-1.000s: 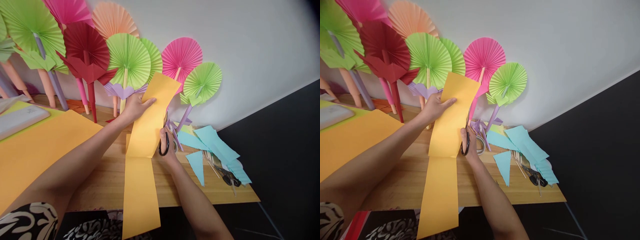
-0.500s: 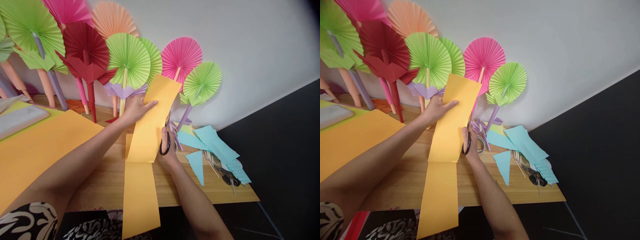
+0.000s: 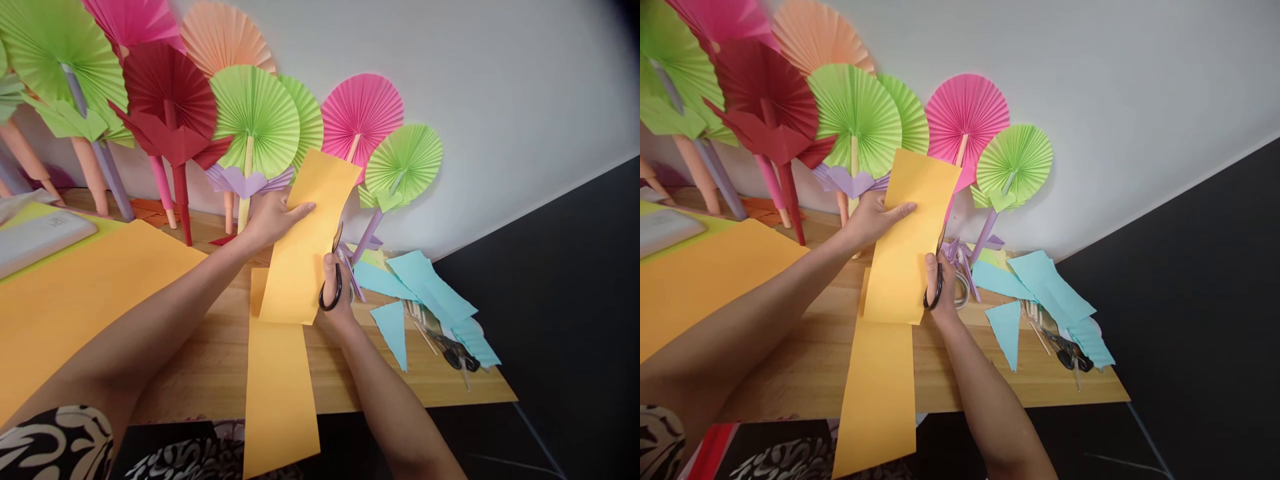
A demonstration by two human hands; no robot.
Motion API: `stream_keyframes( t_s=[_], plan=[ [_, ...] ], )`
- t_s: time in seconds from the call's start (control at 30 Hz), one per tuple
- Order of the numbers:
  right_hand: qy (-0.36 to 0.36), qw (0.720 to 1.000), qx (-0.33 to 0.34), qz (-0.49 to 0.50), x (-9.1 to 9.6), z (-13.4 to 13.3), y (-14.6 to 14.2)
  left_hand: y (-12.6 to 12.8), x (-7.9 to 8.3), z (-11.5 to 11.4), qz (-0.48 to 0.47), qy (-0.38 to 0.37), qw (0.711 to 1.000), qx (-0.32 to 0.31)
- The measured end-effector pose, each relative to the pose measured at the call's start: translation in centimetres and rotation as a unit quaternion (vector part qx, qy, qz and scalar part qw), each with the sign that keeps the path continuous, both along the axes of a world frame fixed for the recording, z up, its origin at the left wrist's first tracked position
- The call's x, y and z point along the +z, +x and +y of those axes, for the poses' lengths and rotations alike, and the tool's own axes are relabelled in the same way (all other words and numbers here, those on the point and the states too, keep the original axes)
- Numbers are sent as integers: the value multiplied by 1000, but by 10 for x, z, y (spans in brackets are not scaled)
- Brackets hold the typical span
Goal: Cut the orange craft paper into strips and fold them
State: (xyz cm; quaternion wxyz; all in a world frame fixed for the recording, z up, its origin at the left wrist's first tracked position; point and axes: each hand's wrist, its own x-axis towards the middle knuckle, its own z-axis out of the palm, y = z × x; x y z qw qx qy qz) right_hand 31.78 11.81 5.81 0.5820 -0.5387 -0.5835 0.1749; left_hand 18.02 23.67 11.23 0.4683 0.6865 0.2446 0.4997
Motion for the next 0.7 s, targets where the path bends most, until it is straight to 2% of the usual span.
stream_keyframes(
  t_s=[0.7],
  plan=[
    [9,1000,-1,-7,2,-1,-1,0,2,-2,-5,19,1000,12]
  ],
)
